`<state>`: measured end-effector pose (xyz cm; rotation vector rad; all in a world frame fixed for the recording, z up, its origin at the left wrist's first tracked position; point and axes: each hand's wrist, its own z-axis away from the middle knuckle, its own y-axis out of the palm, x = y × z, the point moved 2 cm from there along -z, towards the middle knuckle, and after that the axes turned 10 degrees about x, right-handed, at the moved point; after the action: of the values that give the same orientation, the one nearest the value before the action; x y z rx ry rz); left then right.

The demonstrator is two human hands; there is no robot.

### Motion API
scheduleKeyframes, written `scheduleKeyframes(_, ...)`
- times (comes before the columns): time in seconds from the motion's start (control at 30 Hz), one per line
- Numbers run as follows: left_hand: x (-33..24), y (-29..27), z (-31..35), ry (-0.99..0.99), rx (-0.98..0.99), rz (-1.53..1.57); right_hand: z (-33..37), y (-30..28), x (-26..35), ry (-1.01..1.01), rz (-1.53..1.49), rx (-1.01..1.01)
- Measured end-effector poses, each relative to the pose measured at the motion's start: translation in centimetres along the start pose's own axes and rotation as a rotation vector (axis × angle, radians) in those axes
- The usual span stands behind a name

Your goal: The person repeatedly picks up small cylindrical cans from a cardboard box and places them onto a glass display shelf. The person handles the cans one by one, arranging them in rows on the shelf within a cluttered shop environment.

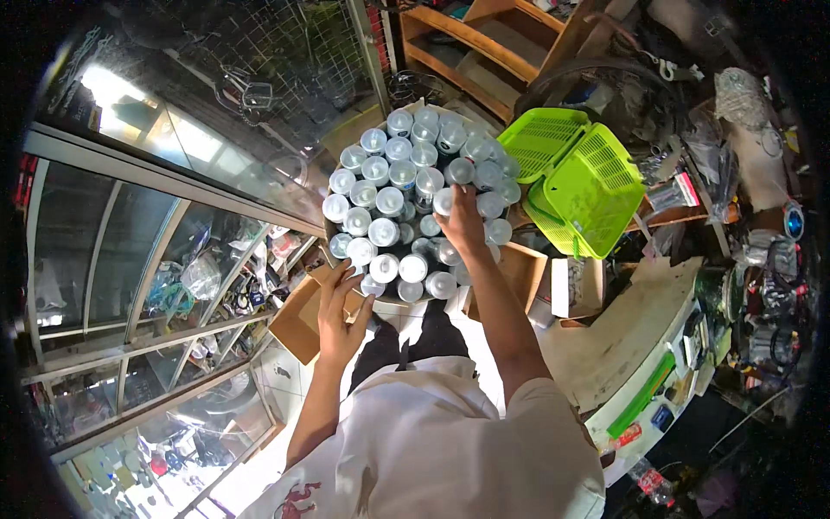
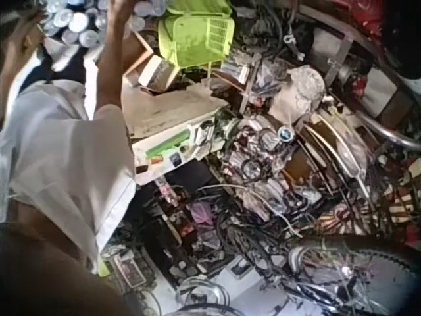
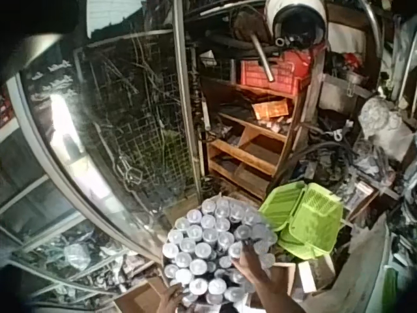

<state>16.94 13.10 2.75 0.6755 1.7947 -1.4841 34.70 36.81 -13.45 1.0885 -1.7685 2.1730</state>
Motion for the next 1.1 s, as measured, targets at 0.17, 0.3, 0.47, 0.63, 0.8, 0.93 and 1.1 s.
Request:
scheduleKeyframes(0.17, 0.8, 1.9, 0.4, -0.081, -0.033, 0.057, 0.7, 3.3, -0.3, -0.095, 0.277, -0.038)
scheduleKeyframes(0.3, 1.2, 2.1, 0.5, -0.133, 0.044, 0.099, 0.1, 5.8, -0.4, -0.062, 0.378, -0.073)
scheduleKeyframes(0.47, 2.1, 0.6, 1.3, -0.07, 0.029, 0.162, 0.0, 6.8, -0.3, 0.161, 0.455, 0.109)
scheduleKeyframes(0.63, 3.2, -2.5, 3.7, -0.074, -0.014, 0.141, 0.9, 5.4, 2.2, 0.23, 0.684, 0.212)
scheduleKeyframes(0.8, 5.6, -6.5, 6.8, -0.076, -0.137, 0.166, 2.6, 1.8, 11.7, 0.152, 0.385, 0.244)
scheduleKeyframes(0.93, 7.7, -11.3, 8.5, -0.132, -0.179, 0.239, 5.9, -1.9, 32.0, -0.142, -0.313, 0.454)
scheduleKeyframes(1.1, 10.5, -17.8, 10.7, -0.229, -0.286, 0.254, 3.3, 3.4, 47.7, -0.531, -0.495, 0.5)
